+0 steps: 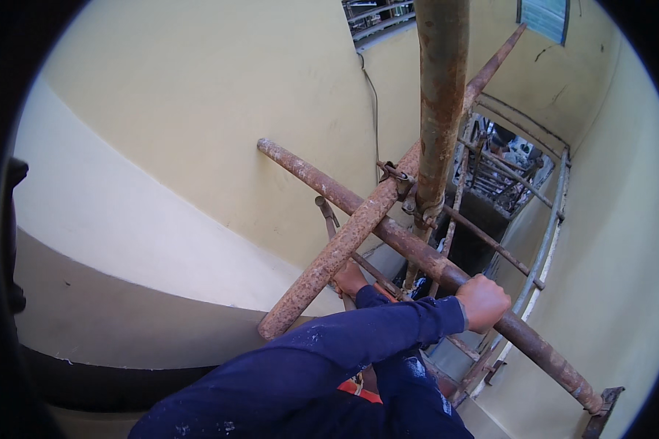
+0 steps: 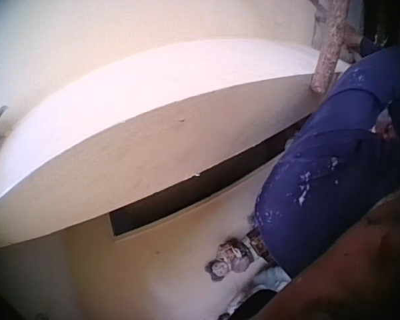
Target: The person assembles a metal scaffolding frame by lifting and positioning a long pole, then securing it to a wall bracket using a hammer and a locking mechanism. The worker repeatedly adjusts the pole and tightens the bracket to stabilize the structure.
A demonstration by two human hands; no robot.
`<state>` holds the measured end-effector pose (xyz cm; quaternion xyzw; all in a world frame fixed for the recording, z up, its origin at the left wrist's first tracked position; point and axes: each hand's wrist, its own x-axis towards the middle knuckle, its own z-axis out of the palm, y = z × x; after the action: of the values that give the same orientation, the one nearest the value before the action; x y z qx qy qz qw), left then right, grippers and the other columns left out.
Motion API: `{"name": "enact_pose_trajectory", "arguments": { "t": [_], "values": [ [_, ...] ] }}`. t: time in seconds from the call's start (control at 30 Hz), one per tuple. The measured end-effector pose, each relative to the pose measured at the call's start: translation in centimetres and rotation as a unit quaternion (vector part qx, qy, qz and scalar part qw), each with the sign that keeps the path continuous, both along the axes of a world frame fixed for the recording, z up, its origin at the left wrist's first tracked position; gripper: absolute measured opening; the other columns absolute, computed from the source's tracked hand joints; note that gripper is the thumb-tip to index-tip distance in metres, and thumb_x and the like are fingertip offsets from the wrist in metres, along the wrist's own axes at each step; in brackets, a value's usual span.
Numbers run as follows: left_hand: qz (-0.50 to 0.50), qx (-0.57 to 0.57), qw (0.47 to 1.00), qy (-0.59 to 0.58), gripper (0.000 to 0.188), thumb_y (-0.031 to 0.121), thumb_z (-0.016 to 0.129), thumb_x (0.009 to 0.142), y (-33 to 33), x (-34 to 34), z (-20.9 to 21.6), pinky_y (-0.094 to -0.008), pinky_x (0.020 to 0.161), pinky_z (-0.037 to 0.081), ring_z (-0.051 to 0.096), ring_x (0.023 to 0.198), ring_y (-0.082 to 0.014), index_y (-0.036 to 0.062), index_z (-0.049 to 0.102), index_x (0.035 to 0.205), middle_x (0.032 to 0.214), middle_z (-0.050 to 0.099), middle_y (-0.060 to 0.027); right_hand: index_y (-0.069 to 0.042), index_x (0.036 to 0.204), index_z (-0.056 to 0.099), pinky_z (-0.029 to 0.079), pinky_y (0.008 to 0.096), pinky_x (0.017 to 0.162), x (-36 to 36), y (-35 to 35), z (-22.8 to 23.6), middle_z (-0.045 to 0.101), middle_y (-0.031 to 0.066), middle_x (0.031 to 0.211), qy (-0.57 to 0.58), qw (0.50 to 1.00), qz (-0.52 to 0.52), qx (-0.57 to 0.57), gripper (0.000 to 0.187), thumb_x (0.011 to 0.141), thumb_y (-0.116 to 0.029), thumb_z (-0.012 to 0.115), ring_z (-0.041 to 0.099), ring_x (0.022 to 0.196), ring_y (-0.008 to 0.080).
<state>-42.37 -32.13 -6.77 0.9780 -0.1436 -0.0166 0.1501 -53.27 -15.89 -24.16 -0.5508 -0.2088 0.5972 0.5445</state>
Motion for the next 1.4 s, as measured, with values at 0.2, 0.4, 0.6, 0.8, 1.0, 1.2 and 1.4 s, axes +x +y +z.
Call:
{"name": "enact_pose_trajectory", "arguments": {
  "t": [0.2, 0.4, 0.6, 0.8, 1.0, 1.2, 1.4],
  "values": [
    [-0.009, 0.014, 1.0, 0.002, 0.025, 0.023, 0.077, 0.069, -1.4, 0.0, 1.4, -0.0443, 0.072, 0.058, 0.075, 0.078, -0.0323, 0.0107, 0.075, 0.091, 0.084, 0.075, -0.0152, -0.001, 0.108, 0.069, 0.055, 0.0358, 0.074, -0.9, -24.8, -9.8, 0.07, 0.0178, 0.088, -0.18, 0.953, -0.032, -0.24, 0.044, 0.091, -0.041, 0.064, 0.07, 0.082, 0.0261],
    [0.035, 0.073, 0.997, 0.003, 0.039, 0.04, 0.081, 0.068, -0.7, -0.7, 2.4, -0.0468, 0.073, 0.058, 0.073, 0.081, -0.0347, 0.0138, 0.072, 0.097, 0.084, 0.074, -0.015, 0.002, 0.101, 0.062, 0.049, 0.0367, 0.045, -8.0, -53.2, -2.9, 0.059, 0.0083, 0.066, 0.012, 0.863, -0.361, -0.353, 0.03, 0.092, -0.027, 0.064, 0.059, 0.047, 0.0198],
    [-0.032, 0.126, 0.991, 0.026, 0.041, 0.04, 0.08, 0.068, -2.9, 0.7, 3.9, -0.0495, 0.075, 0.058, 0.073, 0.083, -0.0374, 0.0129, 0.071, 0.098, 0.086, 0.074, -0.0188, -0.001, 0.107, 0.053, 0.05, 0.0315, 0.045, -12.3, -62.1, 2.9, 0.062, 0.009, 0.071, -0.052, 0.67, -0.73, -0.124, 0.025, 0.094, -0.016, 0.067, 0.059, 0.05, 0.0165],
    [-0.086, 0.078, 0.993, -0.024, 0.045, 0.037, 0.079, 0.072, -16.0, 2.5, 3.4, -0.0506, 0.079, 0.057, 0.072, 0.089, -0.0397, 0.0089, 0.063, 0.104, 0.09, 0.073, -0.0186, -0.003, 0.105, 0.052, 0.048, 0.0297, 0.044, -8.5, -62.5, 9.2, 0.062, 0.0092, 0.071, -0.065, 0.537, -0.84, -0.035, 0.022, 0.096, -0.017, 0.066, 0.057, 0.048, 0.0153],
    [-0.041, 0.094, 0.994, -0.045, 0.037, 0.031, 0.078, 0.074, -24.1, 3.5, 2.3, -0.0481, 0.078, 0.059, 0.073, 0.088, -0.0362, 0.0072, 0.066, 0.1, 0.093, 0.074, -0.0194, -0.003, 0.105, 0.05, 0.05, 0.0291, 0.049, -7.3, -64.0, 6.9, 0.064, 0.0069, 0.078, -0.261, 0.477, -0.839, 0.012, 0.019, 0.094, -0.009, 0.065, 0.06, 0.055, 0.0129],
    [-0.022, 0.102, 0.994, -0.025, 0.035, 0.027, 0.078, 0.074, -24.4, 3.0, 3.8, -0.0474, 0.081, 0.059, 0.073, 0.09, -0.0365, 0.0079, 0.069, 0.102, 0.094, 0.074, -0.0195, -0.003, 0.113, 0.049, 0.048, 0.0259, 0.048, -3.2, -64.0, 9.0, 0.056, 0.0031, 0.078, -0.224, 0.446, -0.865, 0.046, 0.023, 0.094, -0.006, 0.063, 0.055, 0.055, 0.0092],
    [-0.006, 0.102, 0.994, -0.031, 0.036, 0.028, 0.079, 0.072, -24.9, 3.0, 3.6, -0.0475, 0.081, 0.058, 0.073, 0.091, -0.0368, 0.0091, 0.07, 0.102, 0.095, 0.074, -0.0186, -0.001, 0.104, 0.053, 0.054, 0.0415, 0.062, 3.5, -65.6, 4.2, 0.062, 0.0154, 0.072, -0.445, 0.32, -0.81, -0.209, 0.024, 0.091, -0.016, 0.067, 0.067, 0.062, 0.0317]
  ]
}}
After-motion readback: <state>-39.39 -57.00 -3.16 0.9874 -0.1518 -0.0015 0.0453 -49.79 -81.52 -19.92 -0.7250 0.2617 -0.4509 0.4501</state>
